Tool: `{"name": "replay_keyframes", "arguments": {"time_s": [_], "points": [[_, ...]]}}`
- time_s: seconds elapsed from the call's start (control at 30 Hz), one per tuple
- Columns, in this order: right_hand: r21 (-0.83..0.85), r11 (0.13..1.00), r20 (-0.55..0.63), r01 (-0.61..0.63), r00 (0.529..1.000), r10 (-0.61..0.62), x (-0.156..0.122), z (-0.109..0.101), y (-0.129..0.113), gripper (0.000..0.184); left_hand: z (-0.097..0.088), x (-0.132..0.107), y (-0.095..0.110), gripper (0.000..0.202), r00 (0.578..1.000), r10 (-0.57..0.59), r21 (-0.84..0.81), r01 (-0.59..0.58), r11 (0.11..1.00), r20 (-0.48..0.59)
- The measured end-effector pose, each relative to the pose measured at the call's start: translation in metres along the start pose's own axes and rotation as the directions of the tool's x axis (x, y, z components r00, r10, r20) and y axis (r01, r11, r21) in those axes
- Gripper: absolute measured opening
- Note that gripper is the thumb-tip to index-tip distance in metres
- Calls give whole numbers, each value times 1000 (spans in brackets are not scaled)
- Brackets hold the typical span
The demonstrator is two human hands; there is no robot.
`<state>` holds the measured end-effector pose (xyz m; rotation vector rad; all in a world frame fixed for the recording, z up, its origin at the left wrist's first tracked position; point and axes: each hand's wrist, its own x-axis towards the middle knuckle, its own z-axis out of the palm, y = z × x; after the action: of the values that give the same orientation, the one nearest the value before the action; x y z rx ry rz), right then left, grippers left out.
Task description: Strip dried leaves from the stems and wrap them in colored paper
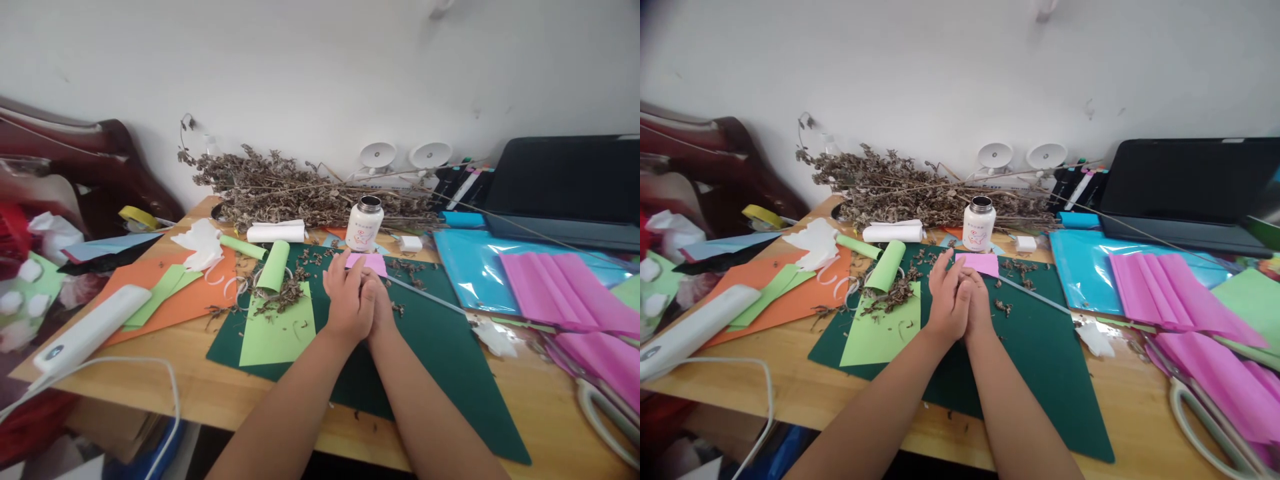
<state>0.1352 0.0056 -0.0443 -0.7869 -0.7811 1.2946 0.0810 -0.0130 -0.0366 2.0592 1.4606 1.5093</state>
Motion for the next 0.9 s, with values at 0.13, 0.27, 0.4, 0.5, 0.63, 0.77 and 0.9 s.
{"name": "replay_keyframes", "arguments": {"time_s": [0.13,0.27,0.4,0.5,0.63,0.77,0.9], "points": [[-105,994,-3,9,1000,-9,-9,7,-12,7,0,3,-2,36,998,-66,-121,63,991,-20],[-172,984,-28,38,999,-44,-14,12,-15,15,0,5,-5,36,991,-107,-216,88,973,-79],[-106,993,5,57,998,-57,-15,13,-11,28,1,5,-7,41,985,-163,-287,142,947,-52],[-124,989,20,84,996,-82,-13,10,-11,34,3,3,-6,45,980,-198,-346,193,918,21],[-198,976,-10,89,996,-92,-8,2,-11,40,6,0,-1,41,977,-199,-389,214,896,79],[-188,977,-19,100,994,-105,-3,-3,-8,41,8,-4,7,38,980,-181,-406,201,891,88],[-164,980,25,111,994,-109,-2,-3,-6,39,10,-7,9,38,979,-185,-406,206,890,90]]}}
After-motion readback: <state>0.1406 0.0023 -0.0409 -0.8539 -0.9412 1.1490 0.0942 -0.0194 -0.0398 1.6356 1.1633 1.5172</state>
